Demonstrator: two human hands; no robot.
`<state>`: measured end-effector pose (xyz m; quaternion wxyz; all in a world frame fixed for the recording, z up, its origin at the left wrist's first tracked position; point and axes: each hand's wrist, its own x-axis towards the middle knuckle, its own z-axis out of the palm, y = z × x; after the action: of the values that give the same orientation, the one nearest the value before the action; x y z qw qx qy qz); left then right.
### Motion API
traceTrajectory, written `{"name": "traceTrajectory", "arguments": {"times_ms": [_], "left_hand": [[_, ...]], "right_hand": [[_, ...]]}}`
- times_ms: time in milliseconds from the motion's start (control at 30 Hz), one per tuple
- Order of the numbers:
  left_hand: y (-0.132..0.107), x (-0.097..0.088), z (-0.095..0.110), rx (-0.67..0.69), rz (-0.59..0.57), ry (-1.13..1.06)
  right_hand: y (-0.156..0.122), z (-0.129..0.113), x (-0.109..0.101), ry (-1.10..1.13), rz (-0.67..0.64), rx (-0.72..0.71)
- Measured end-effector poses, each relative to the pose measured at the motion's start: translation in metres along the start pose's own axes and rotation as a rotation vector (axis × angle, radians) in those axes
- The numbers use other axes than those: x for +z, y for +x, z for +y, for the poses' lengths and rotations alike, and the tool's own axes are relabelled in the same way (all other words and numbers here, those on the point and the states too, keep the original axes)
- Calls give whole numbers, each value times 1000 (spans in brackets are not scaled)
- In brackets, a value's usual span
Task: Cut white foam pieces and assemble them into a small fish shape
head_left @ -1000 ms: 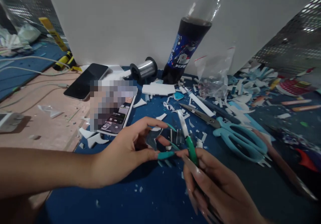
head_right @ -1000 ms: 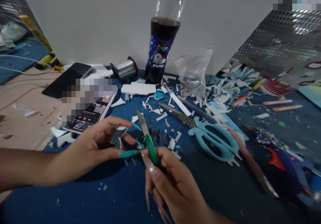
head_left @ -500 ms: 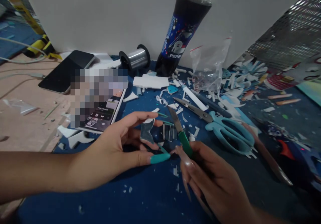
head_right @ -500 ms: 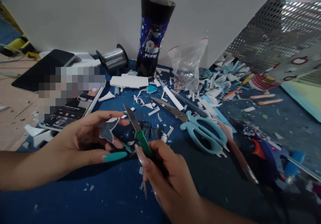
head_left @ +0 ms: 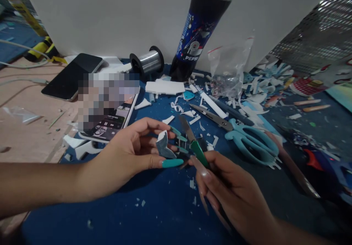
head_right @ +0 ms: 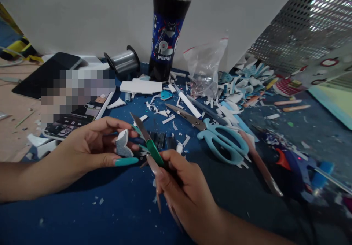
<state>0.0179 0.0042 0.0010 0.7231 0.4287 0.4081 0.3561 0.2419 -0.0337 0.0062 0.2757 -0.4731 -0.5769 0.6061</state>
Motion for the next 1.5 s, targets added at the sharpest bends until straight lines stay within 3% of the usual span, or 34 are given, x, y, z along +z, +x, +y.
{"name": "traceTrajectory", "arguments": {"times_ms": [367, 567, 700, 967, 1233, 1500], "left_hand": [[-3, 2, 3, 59, -84, -27], [-1, 0, -1, 82, 3, 60], [0, 0, -1, 48, -25, -11], [-4, -3, -2, 128, 24, 195], [-2, 1, 5, 98, -3, 136], [-3, 4, 6, 133, 56, 186]], "right_hand": [[0, 4, -1, -68, 12, -105], [4, -1, -12, -651, 229, -568], [9, 0, -17, -923, 331, -719], [14, 0, -17, -1072, 261, -799], [12, -6, -17, -1361, 327, -914], [9, -7, -18, -1407, 342, -922]]}}
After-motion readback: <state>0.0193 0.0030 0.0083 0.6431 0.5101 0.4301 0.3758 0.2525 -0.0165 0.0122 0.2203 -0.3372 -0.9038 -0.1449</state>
